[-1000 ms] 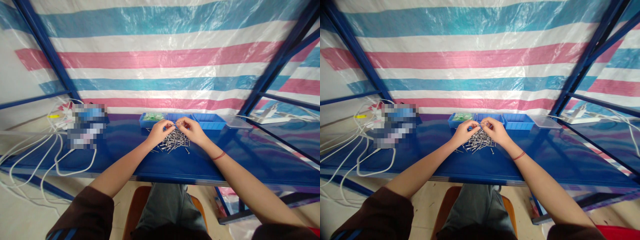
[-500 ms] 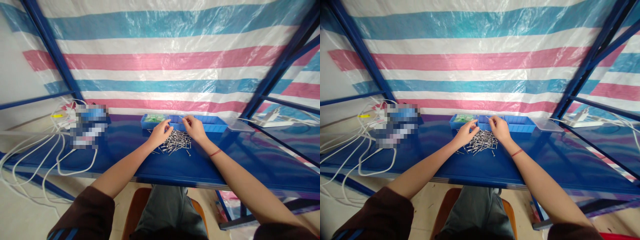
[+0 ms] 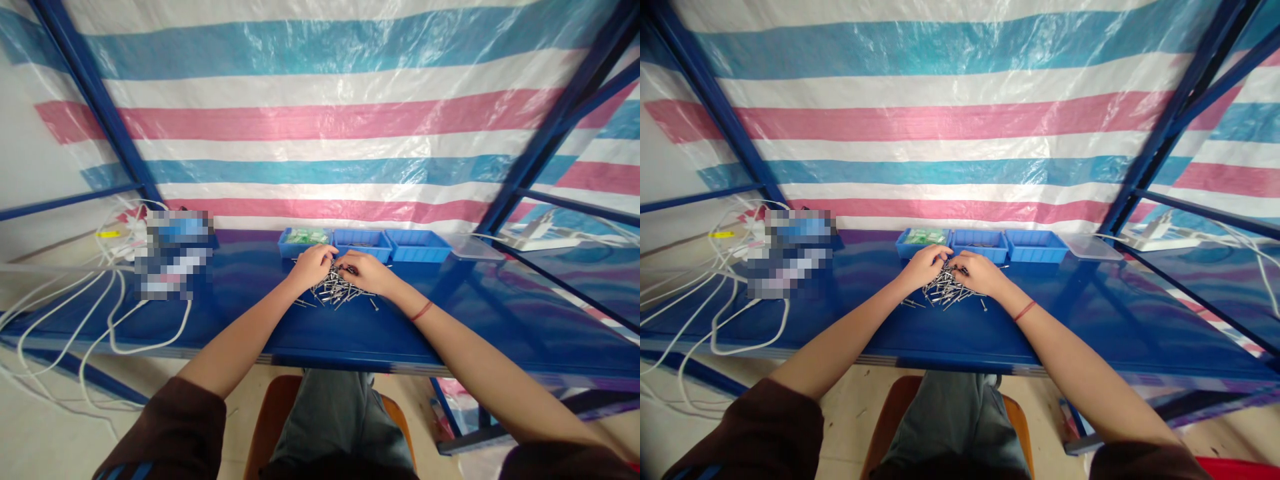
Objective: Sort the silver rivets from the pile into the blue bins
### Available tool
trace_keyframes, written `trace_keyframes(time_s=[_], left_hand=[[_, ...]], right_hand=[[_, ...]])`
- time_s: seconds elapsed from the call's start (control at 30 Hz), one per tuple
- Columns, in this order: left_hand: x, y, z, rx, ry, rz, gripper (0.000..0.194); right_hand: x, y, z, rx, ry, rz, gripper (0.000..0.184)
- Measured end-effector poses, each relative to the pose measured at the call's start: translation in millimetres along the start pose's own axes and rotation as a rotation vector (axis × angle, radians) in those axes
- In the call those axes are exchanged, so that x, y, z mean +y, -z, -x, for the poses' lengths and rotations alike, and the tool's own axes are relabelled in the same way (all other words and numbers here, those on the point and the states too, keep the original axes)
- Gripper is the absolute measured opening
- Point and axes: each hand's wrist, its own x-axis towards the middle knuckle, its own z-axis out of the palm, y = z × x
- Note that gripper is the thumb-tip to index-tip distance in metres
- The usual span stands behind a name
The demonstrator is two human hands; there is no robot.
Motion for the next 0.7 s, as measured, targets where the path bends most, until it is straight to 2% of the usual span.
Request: trace_keyframes(time_s=[0.13,0.3,0.5,0.6,0.7], left_hand=[[0.4,-0.6,0.0,0.000,0.021,0.004,0.036],[1.6,-0.9,1.0,-0.008,0.030,0.019,0.038],[2.5,-1.3,1.4,-0.029,0.032,0.036,0.038],[3.0,-1.3,0.6,-0.023,0.015,0.041,0.037],[4.2,-1.5,0.1,0.004,-0.022,0.056,0.038]], right_hand=[[-1.3,-4.1,0.0,0.020,-0.018,0.032,0.023],[-3.5,-3.4,-0.4,-0.002,-0.043,0.022,0.014],[-2.2,-5.4,-2.2,-0.005,-0.055,0.017,0.013],[-0.6,-4.3,-3.2,0.077,-0.127,-0.108,0.008],[0.8,-1.9,-4.6,0.265,-0.269,-0.371,0.008]])
